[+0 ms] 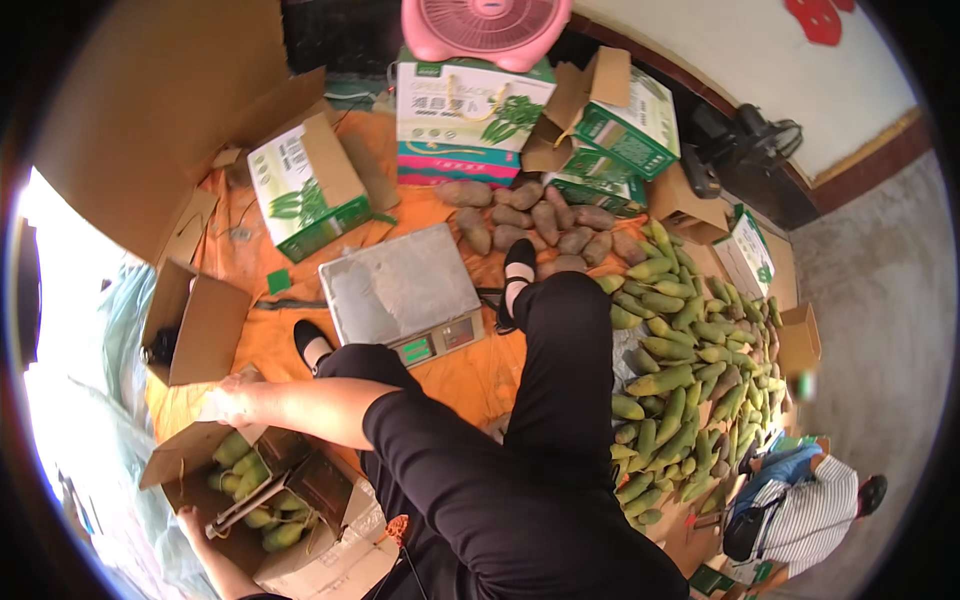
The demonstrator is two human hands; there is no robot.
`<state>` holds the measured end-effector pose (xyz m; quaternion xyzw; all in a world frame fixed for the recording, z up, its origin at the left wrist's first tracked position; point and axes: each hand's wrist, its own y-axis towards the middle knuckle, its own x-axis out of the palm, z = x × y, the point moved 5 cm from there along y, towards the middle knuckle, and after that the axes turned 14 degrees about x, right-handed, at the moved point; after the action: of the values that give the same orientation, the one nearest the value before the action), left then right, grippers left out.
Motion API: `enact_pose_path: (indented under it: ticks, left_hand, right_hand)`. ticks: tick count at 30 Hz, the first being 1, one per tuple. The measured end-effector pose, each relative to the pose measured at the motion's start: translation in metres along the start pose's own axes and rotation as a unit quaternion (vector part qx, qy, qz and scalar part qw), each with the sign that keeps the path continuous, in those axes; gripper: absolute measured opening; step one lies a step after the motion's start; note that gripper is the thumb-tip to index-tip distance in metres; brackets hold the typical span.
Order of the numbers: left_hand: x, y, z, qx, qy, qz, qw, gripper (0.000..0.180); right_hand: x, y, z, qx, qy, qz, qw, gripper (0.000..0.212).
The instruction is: Packing luffas into cardboard boxes and weighing them.
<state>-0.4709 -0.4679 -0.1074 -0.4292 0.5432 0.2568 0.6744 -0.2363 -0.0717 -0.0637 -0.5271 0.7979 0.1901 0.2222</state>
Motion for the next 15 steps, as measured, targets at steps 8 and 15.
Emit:
enact_pose_path:
  ticks: [8, 15]
  left_hand:
    - [-0.056, -0.067, 0.059, -0.009, -0.166, 0.308, 0.937, 0.032]
    - [-0.151, -0.064, 0.274, 0.268, -0.232, 0.389, 0.85, 0.028]
  right_hand:
    - [-0.265, -0.09, -0.023, 0.171, 0.026, 0.005, 0.985, 0.018]
    - [-0.329, -0.185, 0.002, 0.134, -0.031, 0.051, 0.989, 0.014]
